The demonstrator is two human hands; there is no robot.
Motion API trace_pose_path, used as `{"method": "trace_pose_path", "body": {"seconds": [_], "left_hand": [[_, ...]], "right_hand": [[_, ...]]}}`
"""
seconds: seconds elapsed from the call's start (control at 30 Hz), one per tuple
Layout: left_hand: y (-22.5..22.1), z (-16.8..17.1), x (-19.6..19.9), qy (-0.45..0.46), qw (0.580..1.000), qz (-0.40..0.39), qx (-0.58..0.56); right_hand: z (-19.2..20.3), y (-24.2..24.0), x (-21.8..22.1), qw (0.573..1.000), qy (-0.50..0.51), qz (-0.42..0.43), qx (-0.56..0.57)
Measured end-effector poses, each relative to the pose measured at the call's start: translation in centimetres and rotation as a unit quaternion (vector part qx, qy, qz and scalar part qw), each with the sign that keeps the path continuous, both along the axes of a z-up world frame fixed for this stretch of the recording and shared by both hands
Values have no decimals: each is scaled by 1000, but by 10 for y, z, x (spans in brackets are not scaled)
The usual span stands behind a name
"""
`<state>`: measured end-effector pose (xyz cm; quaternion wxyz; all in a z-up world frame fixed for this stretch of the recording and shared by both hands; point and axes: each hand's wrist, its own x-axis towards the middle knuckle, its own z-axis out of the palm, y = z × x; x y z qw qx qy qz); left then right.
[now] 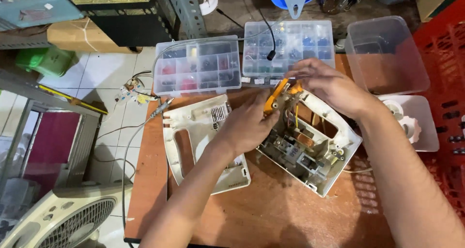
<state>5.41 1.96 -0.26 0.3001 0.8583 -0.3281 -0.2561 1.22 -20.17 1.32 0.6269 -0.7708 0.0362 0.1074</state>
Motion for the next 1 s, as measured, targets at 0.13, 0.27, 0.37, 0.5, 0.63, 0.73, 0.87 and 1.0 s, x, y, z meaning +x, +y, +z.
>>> {"method": "trace_pose_path", "body": {"seconds": [0.13,0.27,0.37,0.5,0.63,0.73,0.87,1.0], "left_hand": [[-3,8,-1,2,1000,-1,-1],[-5,-4,-3,-43,999,-6,19],[-4,1,-4,-46,999,-5,-9],[-5,-1,-5,-41,999,29,9],[-7,-3,-5,-37,998,56,14],[-9,-3,-4,-45,997,61,8],[-6,1,-3,-45,997,56,25],[-7,0,-2,-40,997,62,30]], "right_hand": [[21,5,-16,979,91,-59,-172],[4,3,-27,962,-48,-49,-265],[-2,5,-27,967,-76,-28,-240],[-16,12,-27,956,-153,-37,-248],[-46,7,-28,940,-224,-34,-256],[-45,12,-28,929,-243,-25,-280],[-52,7,-30,912,-261,-23,-315],[-47,9,-28,944,-203,-38,-256]]}}
